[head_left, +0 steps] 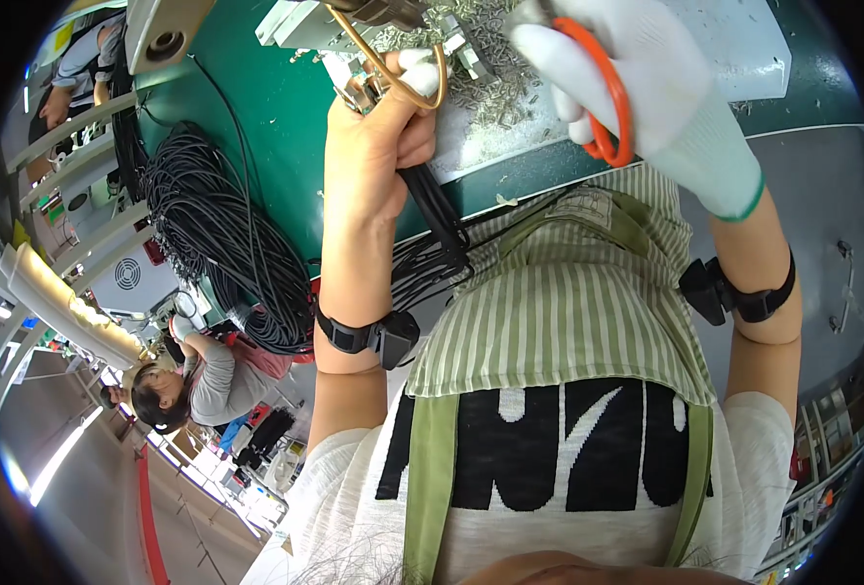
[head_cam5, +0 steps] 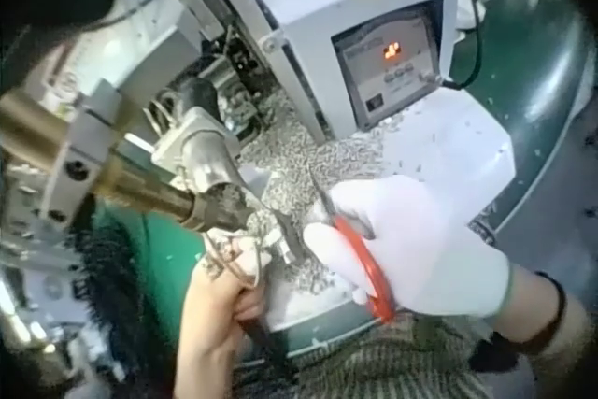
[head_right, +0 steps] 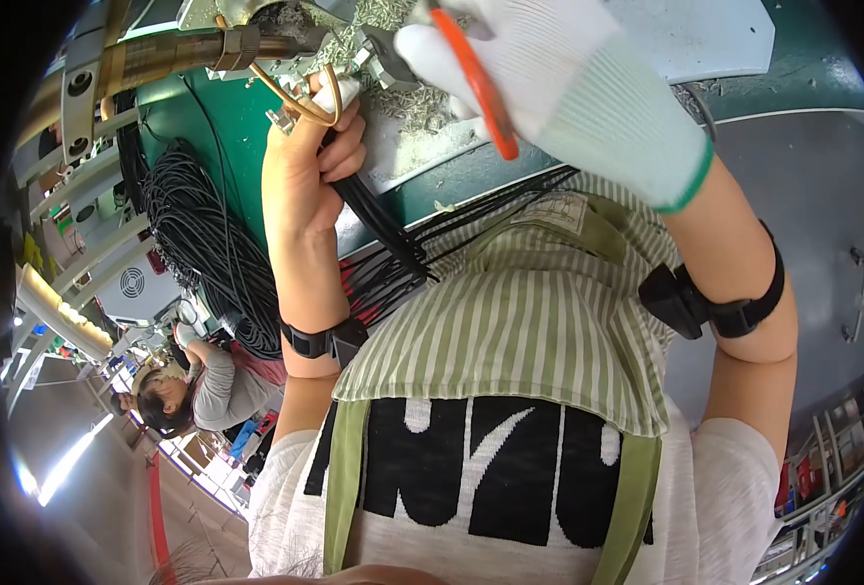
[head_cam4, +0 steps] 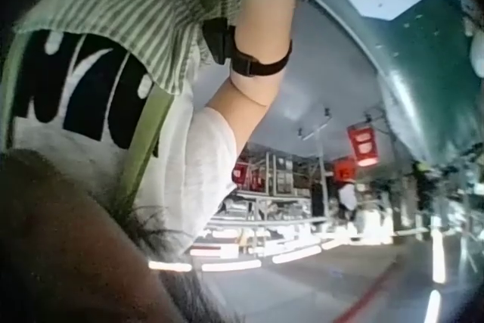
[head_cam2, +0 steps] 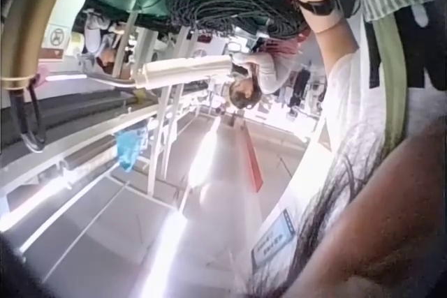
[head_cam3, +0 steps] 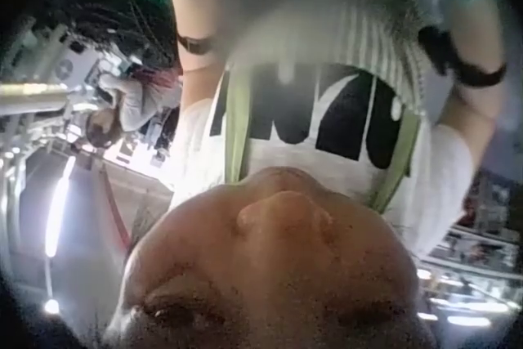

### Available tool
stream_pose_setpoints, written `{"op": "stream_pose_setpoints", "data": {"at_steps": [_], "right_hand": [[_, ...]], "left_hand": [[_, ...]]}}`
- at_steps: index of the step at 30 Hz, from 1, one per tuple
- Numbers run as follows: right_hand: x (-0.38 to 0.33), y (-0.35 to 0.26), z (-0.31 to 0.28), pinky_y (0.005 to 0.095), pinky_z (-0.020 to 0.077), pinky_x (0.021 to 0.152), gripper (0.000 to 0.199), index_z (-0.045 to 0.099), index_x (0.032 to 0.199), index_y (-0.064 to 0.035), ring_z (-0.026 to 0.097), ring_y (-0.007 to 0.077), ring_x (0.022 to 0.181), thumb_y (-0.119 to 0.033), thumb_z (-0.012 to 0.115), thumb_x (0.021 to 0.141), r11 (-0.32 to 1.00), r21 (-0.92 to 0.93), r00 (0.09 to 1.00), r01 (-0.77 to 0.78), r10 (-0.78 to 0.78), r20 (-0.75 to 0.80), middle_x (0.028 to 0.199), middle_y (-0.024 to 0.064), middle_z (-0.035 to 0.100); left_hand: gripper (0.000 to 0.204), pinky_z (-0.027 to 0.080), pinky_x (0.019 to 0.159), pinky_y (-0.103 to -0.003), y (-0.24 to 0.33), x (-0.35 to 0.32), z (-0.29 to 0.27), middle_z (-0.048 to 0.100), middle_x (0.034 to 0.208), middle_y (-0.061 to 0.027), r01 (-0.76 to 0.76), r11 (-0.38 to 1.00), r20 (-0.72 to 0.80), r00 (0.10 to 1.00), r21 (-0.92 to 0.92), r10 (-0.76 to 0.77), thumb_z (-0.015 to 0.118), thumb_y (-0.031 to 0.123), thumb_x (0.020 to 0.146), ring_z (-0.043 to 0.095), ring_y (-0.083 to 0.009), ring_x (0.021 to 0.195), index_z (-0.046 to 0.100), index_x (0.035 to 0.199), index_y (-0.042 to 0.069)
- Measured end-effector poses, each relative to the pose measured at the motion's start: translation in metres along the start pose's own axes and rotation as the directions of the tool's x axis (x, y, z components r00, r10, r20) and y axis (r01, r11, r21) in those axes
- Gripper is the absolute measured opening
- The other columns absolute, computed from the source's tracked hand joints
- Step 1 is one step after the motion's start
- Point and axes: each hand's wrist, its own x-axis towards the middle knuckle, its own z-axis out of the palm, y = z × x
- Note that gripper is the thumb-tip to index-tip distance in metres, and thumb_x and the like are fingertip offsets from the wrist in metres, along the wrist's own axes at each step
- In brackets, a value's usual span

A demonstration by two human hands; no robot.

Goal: The person trims the wire ends of a cable using shears and then uses a machine to press a connector onto the cable. This process is repeated for several cables before the person gathers the finished assemblies together.

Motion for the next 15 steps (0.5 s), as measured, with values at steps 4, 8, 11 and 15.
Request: {"op": "stream_pose_setpoints", "data": {"at_steps": [4, 8, 11, 15], "right_hand": [[0.032, 0.016, 0.003, 0.0262, 0.0459, 0.045, 0.023, 0.059, 0.078, 0.0014, 0.057, 0.0127, 0.049, -0.019, 0.061, 0.089, 0.938, -0.156, 0.943, 0.310, -0.283, 0.174, 0.054, 0.0053, 0.054], [0.040, 0.009, 0.003, 0.0274, 0.0464, 0.045, 0.023, 0.058, 0.076, 0.0011, 0.058, 0.0132, 0.049, -0.018, 0.061, 0.089, 0.980, 0.193, 0.960, -0.046, -0.010, 0.279, 0.054, 0.0059, 0.055], [0.041, 0.010, 0.005, 0.0273, 0.0454, 0.045, 0.024, 0.058, 0.076, 0.0015, 0.057, 0.0138, 0.049, -0.019, 0.062, 0.088, 0.977, 0.200, 0.962, -0.079, 0.022, 0.271, 0.056, 0.0066, 0.056], [0.026, 0.051, 0.007, 0.0256, 0.0448, 0.053, 0.028, 0.063, 0.104, -0.0056, 0.056, 0.0136, 0.055, -0.016, 0.069, 0.078, 0.294, -0.763, 0.464, 0.575, -0.886, 0.008, 0.062, 0.0025, 0.054]], "left_hand": [[0.007, 0.019, 0.040, -0.019, 0.005, 0.012, -0.002, 0.044, 0.061, 0.0031, 0.013, 0.998, 0.041, 0.999, 0.058, -0.016, 0.062, 0.008, 0.087, 0.029, -0.0017, 0.044, 0.055, 0.088, 0.005], [0.014, 0.019, 0.039, -0.018, 0.008, 0.015, -0.004, 0.045, 0.067, 0.0015, -0.007, 0.988, 0.079, 0.997, 0.153, -0.005, 0.061, 0.015, 0.089, 0.029, -0.0014, 0.045, 0.055, 0.094, 0.002], [0.018, 0.018, 0.038, -0.018, 0.006, 0.013, -0.005, 0.045, 0.068, 0.0011, -0.018, 0.985, 0.075, 0.997, 0.169, 0.005, 0.061, 0.016, 0.090, 0.028, -0.0015, 0.045, 0.056, 0.096, 0.001], [0.012, 0.020, 0.038, -0.019, 0.002, 0.001, 0.004, 0.046, 0.064, 0.0020, 0.019, 0.992, 0.022, 1.000, 0.122, -0.022, 0.062, 0.010, 0.086, 0.029, -0.0020, 0.043, 0.057, 0.092, 0.000]]}}
